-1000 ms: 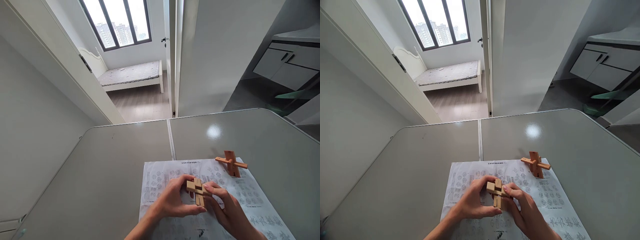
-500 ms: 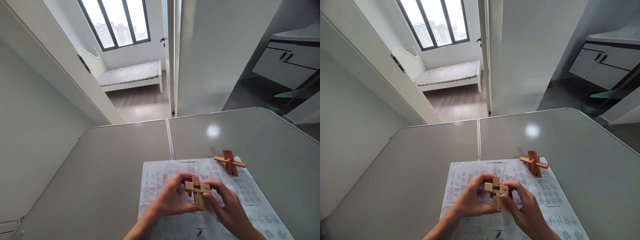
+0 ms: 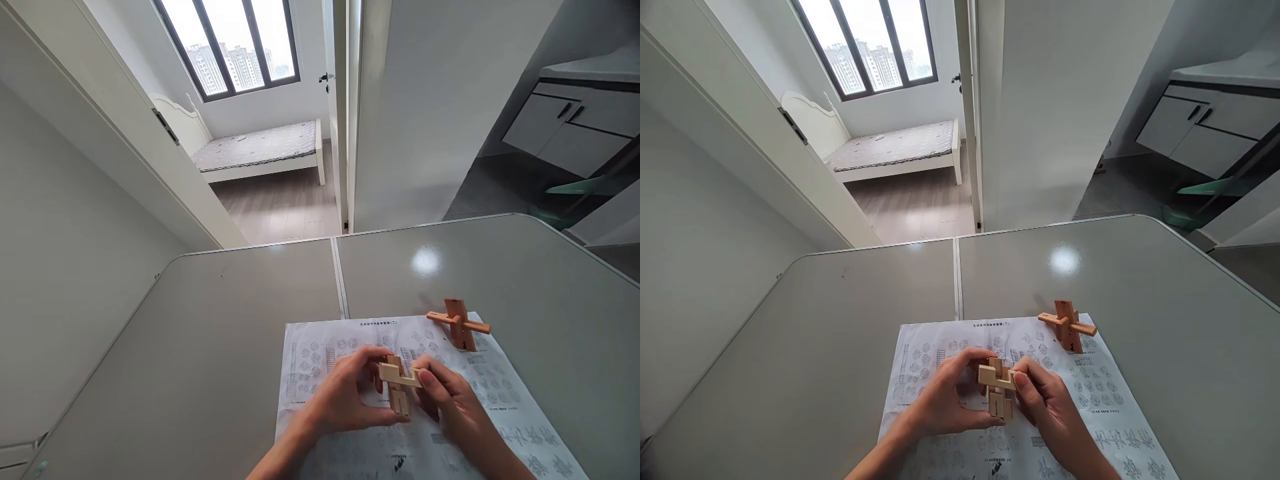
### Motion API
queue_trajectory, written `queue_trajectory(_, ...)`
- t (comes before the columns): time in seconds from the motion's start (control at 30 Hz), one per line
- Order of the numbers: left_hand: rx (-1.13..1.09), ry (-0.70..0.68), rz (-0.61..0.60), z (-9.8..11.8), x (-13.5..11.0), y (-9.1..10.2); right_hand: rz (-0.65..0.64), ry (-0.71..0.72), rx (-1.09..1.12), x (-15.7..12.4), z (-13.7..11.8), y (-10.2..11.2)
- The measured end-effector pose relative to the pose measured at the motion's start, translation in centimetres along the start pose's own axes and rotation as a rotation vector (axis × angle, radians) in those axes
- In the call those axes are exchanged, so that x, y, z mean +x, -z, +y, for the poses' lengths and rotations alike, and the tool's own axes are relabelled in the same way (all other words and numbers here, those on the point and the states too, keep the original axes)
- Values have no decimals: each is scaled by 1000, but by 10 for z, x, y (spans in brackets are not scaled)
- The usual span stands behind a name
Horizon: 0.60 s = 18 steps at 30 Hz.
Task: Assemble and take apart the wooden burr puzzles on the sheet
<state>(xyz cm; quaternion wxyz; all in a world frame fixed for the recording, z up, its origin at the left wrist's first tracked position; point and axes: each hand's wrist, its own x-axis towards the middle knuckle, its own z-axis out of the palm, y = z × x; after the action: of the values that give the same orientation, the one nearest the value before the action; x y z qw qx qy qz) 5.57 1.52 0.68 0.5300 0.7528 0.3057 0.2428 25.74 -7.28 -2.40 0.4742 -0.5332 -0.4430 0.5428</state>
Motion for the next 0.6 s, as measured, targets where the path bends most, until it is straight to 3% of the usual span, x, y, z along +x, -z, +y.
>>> queue_trajectory(0.3, -11, 43, -20, 4, 0, 4, 31, 94, -146, 2, -17, -4)
queue_trajectory(0.6, -22, 51, -29, 9, 0, 6, 48, 84, -245, 1, -20, -6)
